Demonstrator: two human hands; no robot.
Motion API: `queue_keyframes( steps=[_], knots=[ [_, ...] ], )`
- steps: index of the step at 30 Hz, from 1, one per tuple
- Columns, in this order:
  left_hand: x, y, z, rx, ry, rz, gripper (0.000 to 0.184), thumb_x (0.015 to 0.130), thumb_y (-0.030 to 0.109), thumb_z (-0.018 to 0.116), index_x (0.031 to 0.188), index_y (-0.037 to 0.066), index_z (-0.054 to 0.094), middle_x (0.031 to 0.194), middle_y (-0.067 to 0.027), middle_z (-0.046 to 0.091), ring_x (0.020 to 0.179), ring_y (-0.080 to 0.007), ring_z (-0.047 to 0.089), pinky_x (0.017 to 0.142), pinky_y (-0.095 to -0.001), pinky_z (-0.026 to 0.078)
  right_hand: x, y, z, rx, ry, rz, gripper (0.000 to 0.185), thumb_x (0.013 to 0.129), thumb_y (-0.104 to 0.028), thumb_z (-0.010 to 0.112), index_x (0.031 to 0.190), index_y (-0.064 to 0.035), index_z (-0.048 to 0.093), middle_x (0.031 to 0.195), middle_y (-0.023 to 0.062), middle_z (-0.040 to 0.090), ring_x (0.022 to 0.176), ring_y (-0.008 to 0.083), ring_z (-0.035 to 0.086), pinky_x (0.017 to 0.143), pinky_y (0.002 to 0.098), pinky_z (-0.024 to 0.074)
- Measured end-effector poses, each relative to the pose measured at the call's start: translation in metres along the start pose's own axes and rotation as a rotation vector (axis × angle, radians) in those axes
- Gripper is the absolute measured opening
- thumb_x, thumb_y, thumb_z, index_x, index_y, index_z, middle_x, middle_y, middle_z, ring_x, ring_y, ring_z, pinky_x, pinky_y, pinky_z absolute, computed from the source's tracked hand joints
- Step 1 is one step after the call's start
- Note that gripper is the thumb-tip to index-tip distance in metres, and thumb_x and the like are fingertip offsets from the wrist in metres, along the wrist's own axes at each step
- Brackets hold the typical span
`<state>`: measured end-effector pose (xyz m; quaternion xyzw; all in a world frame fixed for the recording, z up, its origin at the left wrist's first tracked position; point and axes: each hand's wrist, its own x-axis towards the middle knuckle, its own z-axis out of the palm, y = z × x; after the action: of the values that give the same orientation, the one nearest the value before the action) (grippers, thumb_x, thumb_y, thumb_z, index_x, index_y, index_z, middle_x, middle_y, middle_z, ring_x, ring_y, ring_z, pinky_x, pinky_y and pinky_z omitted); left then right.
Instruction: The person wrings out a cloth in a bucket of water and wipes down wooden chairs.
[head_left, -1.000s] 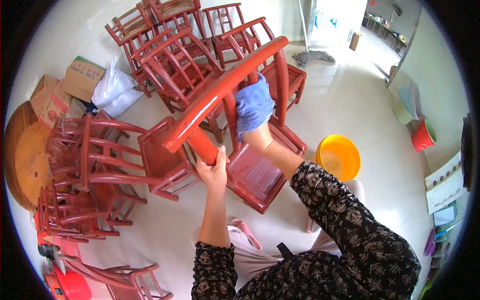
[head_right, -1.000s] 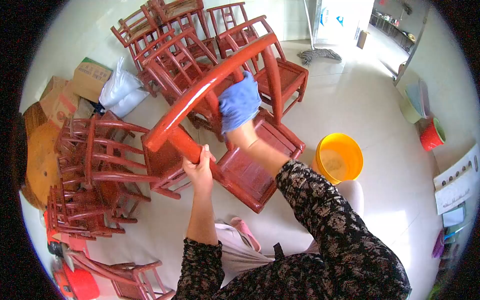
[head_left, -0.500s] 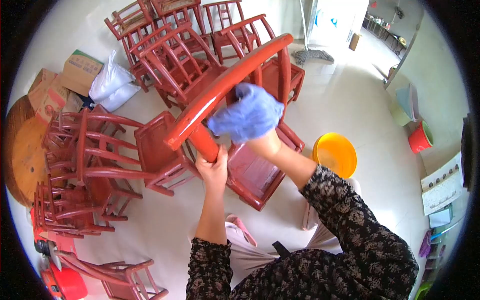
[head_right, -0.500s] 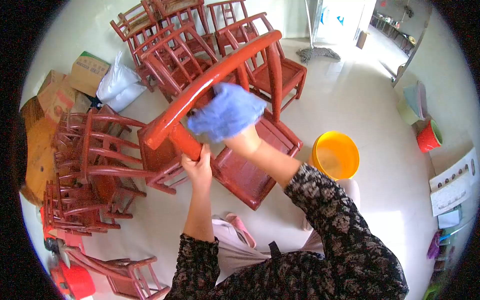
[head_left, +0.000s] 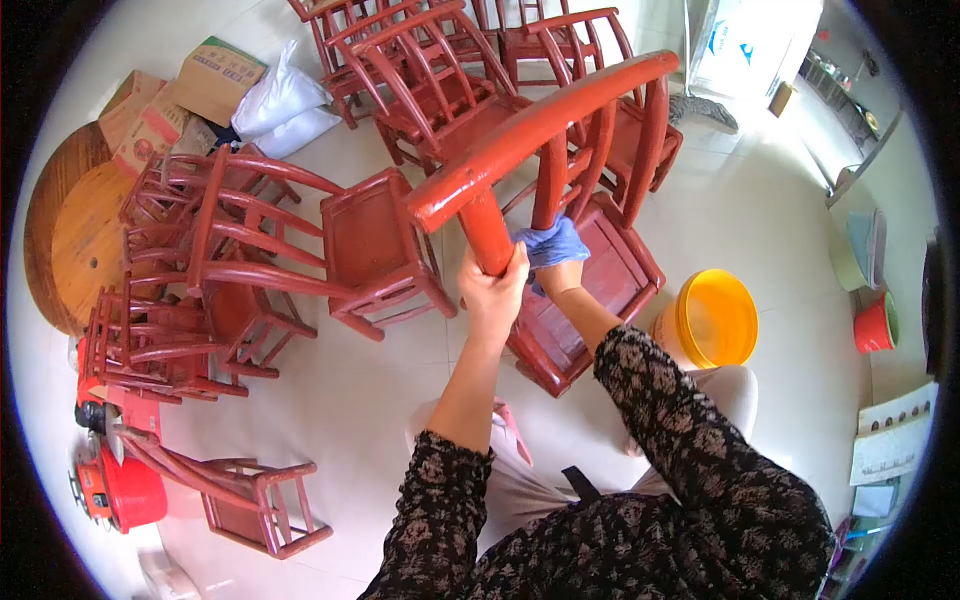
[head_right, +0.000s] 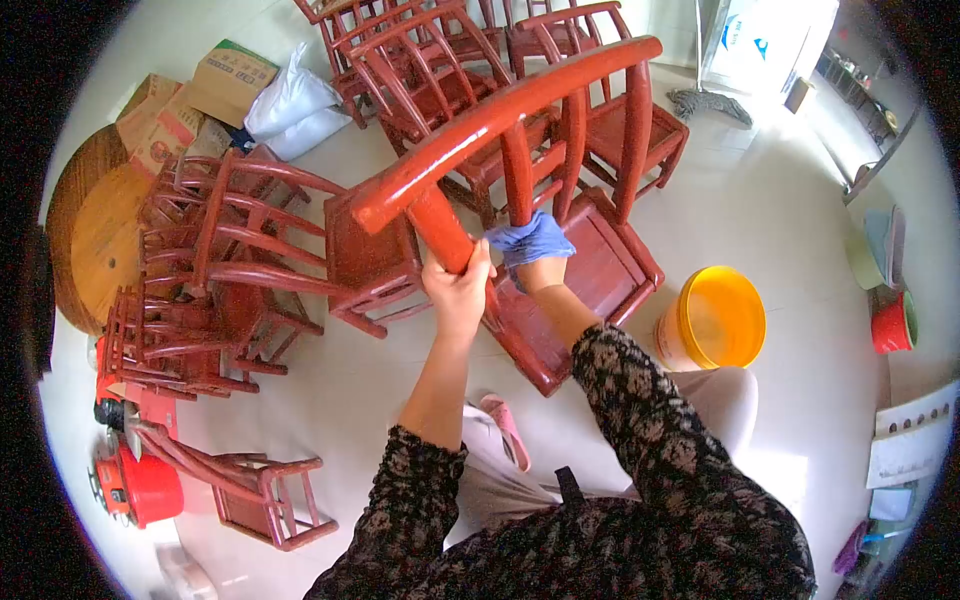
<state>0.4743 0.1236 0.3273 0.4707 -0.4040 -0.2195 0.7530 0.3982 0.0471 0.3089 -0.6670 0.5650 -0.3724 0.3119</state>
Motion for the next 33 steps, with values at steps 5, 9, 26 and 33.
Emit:
queue_keyframes(
  steps=[5, 9, 26, 33],
  knots=[
    [0.005, -0.011, -0.001, -0.011, -0.001, 0.082, 0.012, 0.08, -0.003, 0.059, 0.084, 0.002, 0.049, 0.069, -0.0028, 0.053, 0.053, -0.008, 0.051, 0.049, -0.0228, 0.043, 0.004, 0.074, -0.013, -0.129, -0.051, 0.093, 0.042, 0.071, -0.044, 0.067, 0.089, -0.0069, 0.059, 0.076, 0.0133, 0.063, 0.077, 0.0273, 0.062, 0.074, 0.0355, 0.047],
    [0.003, -0.001, 0.002, -0.062, 0.06, -0.078, 0.014, 0.076, 0.0, 0.064, 0.077, 0.005, 0.051, 0.068, 0.0055, 0.047, 0.062, -0.0019, 0.041, 0.056, -0.0189, 0.038, 0.053, 0.085, -0.063, 0.701, 0.019, -0.397, 0.028, 0.082, -0.017, 0.059, 0.104, -0.0062, 0.046, 0.087, 0.0048, 0.053, 0.078, 0.0167, 0.053, 0.068, 0.0297, 0.0457],
    [-0.008, 0.004, 0.004, -0.03, 0.025, -0.124, 0.017, 0.075, 0.001, 0.064, 0.088, 0.004, 0.054, 0.073, 0.0036, 0.051, 0.066, -0.0029, 0.045, 0.058, -0.0202, 0.041, 0.127, 0.074, -0.021, -0.041, 0.51, -0.607, 0.018, 0.081, -0.013, 0.054, 0.094, -0.0008, 0.056, 0.089, 0.0132, 0.058, 0.085, 0.0321, 0.055, 0.077, 0.0377, 0.0439],
    [-0.003, 0.003, 0.003, -0.01, 0.047, -0.095, 0.017, 0.074, 0.002, 0.065, 0.087, 0.003, 0.054, 0.074, 0.0032, 0.052, 0.067, -0.0034, 0.045, 0.06, -0.0208, 0.041, 0.117, 0.142, 0.015, -0.032, 0.001, -0.486, 0.017, 0.08, -0.007, 0.051, 0.095, -0.0065, 0.058, 0.086, 0.01, 0.06, 0.079, 0.0223, 0.056, 0.07, 0.0322, 0.0443]
  ],
)
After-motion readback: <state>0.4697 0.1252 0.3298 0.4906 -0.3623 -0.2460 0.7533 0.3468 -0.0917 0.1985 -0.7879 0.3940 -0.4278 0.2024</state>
